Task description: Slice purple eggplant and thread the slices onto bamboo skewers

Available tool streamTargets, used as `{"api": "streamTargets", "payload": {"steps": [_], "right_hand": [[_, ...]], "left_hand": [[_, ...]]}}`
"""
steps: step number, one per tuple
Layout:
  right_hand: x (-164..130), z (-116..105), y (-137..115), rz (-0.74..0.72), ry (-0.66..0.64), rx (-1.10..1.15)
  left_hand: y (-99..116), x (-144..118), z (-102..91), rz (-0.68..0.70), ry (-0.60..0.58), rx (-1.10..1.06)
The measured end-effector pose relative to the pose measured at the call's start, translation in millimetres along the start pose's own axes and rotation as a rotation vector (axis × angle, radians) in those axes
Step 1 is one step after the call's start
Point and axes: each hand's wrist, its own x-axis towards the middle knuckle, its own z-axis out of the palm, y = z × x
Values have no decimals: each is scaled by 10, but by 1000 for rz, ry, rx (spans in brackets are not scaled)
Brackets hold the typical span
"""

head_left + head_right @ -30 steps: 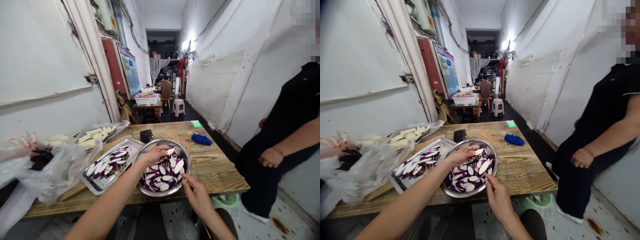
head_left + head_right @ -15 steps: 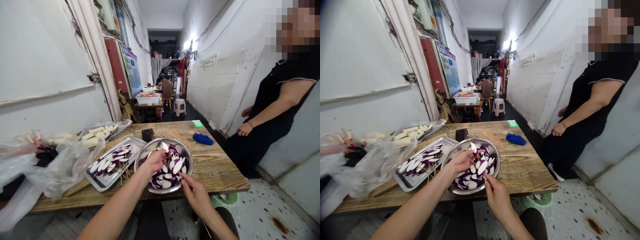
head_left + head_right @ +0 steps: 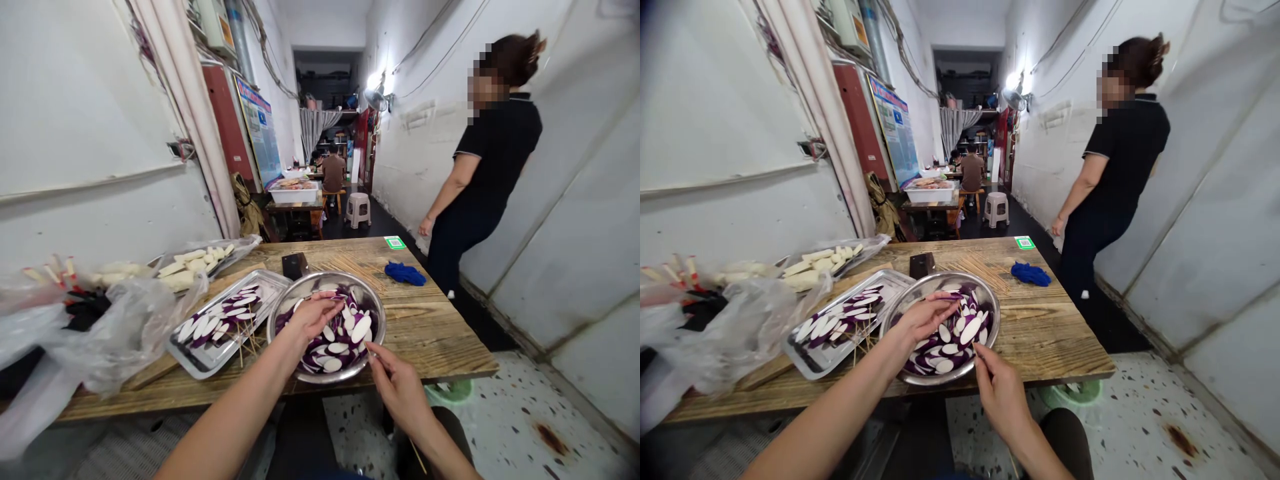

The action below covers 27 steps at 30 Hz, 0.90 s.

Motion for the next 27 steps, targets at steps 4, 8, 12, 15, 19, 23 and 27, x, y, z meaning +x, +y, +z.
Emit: {"api": "streamTargets", "payload": {"steps": [4,8,12,15,19,23,27], "right_hand": [[9,4,12,-4,-25,-8],[16,22,52,6,-62,-2],[12,20,59,27,-61,8],[2,9,48,21,-31,21],[-17,-5,34,3,-3,38],[-26,-13,20,14,-12,44],[-23,-16,12,13,-19,45]], "left_hand": [[4,-22,4,-42,-29,-26],[31,-59,57,-61,-81,-125],[43,-67,97,-90,-72,-169],[18,-48,90,-51,-48,-191],[-35,-28,47,55,-31,-122],[-43,-30,27,43,-60,-97],[-31,-29,33,-31,-55,-86]]}}
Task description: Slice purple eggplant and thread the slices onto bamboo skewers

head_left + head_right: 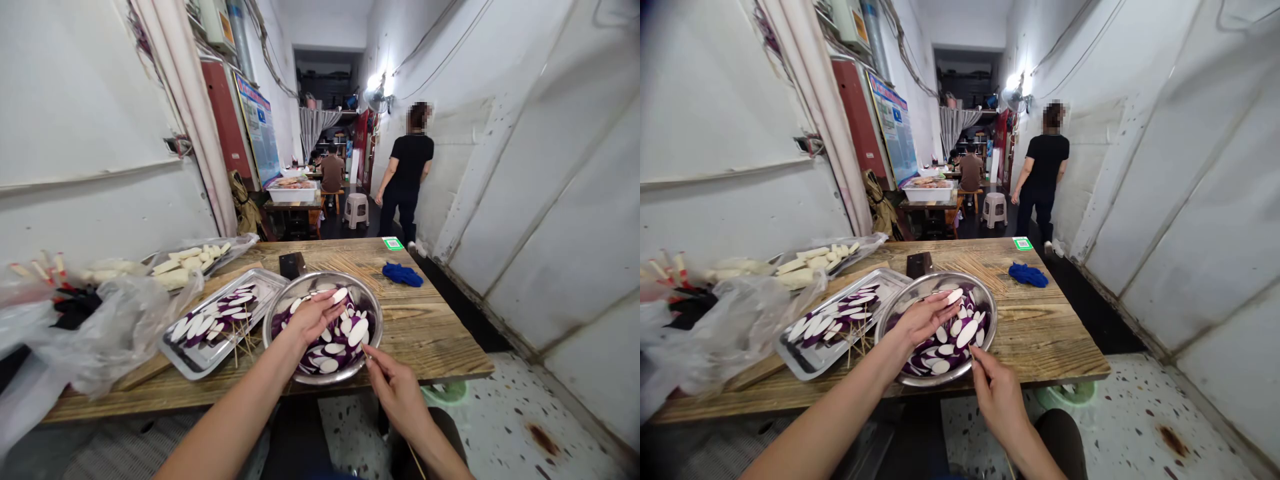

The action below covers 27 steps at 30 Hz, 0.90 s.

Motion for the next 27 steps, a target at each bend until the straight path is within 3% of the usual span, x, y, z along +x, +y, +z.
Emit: {"api": "streamTargets", "payload": {"steps": [9,19,27], "right_hand": [[-9,-2,31,42,-50,1],[-38,-3,52,15,-9,20],[-55,-17,-23,20,-37,4]], "left_hand": [[-36,29,-10,-9,33,-8],[-90,-13,47,334,59,204],[-24,12,-28,23,14,-13]]}}
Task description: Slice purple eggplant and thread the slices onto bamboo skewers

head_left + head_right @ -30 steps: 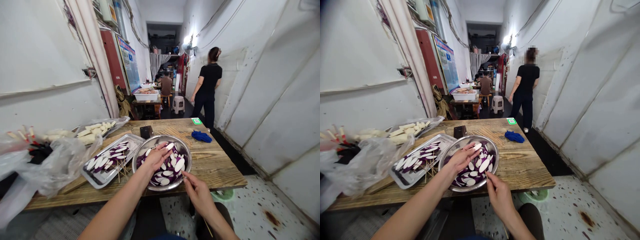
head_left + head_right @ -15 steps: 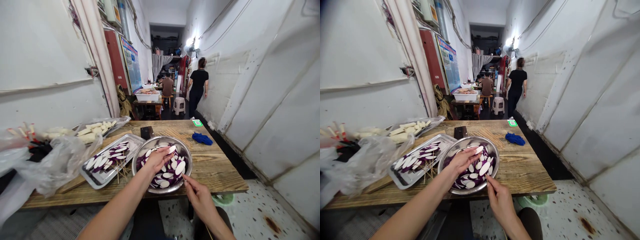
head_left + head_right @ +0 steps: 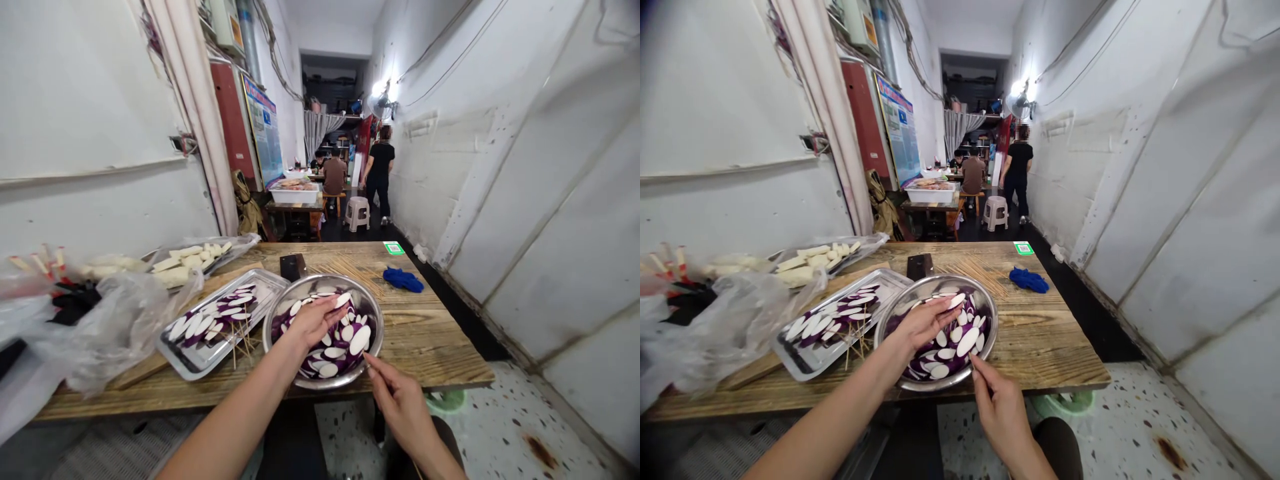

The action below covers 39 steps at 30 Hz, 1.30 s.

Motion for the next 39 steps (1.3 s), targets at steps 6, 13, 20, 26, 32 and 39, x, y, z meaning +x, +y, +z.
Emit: {"api": "streamTargets", "payload": {"steps": [6,13,20,26,32,39], "right_hand": [[8,-2,13,1,7,-21],[21,-14,42,-11,23,-26],[31,-31,23,-15,24,-21],[30,-36,37,-10,24,-23],[24,-18,40,-5,20,-16],[17,11,64,-20,43,-18]], "left_hand": [[-29,47,-40,-40,-27,-8],[-23,14,26,-51,-27,8],[1,24,36,-28,-20,-20],[16,-14,85,-33,-4,4],[1,-21,87,-15,-8,17],[-24,-36,93,7,-14,28]]}}
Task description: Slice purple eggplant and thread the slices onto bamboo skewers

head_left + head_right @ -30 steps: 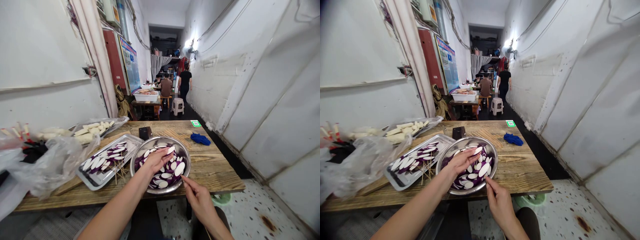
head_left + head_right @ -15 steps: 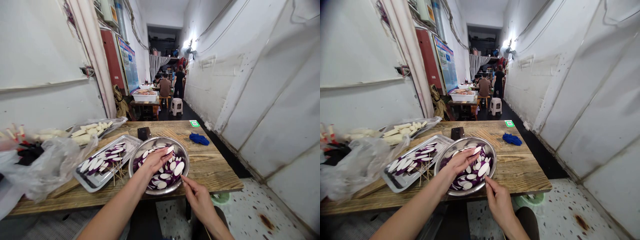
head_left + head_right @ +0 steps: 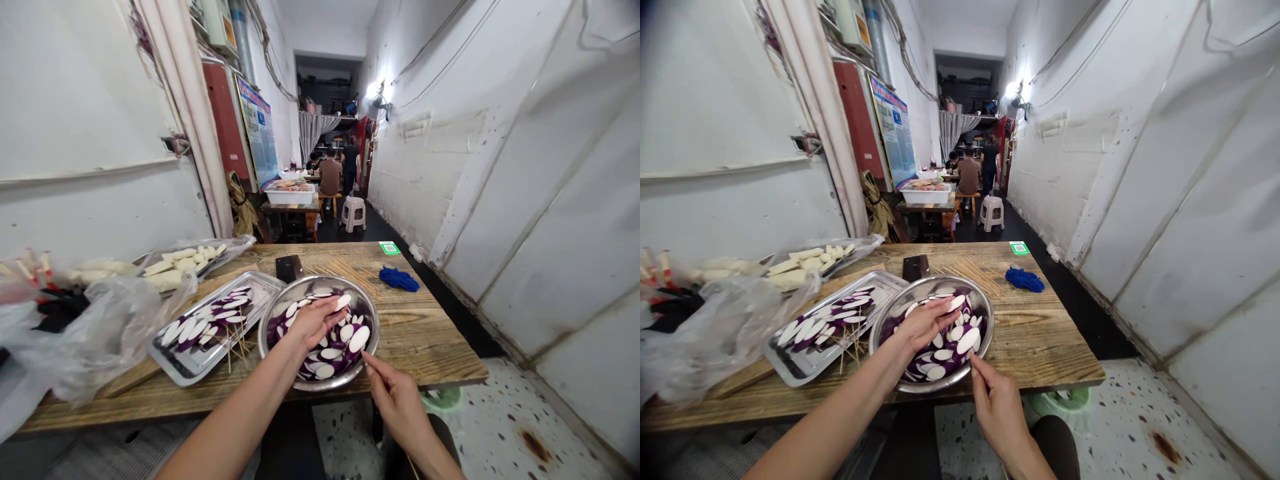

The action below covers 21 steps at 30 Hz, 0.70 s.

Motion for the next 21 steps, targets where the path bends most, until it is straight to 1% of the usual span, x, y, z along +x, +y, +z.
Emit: {"api": "streamTargets", "payload": {"steps": [8,12,16,21], "right_hand": [[11,9,5,19,-14,-3],[22,24,16,18,-17,0],[27,42,45,-15,-11,15],[58,83,59,-30,28,-11]], "left_hand": [[-11,-21,-11,-7,-44,27],[2,-52,0,-48,-61,54],[-5,-78,-4,-98,-57,71],[-8,-72,-3,-128,-56,55]]}}
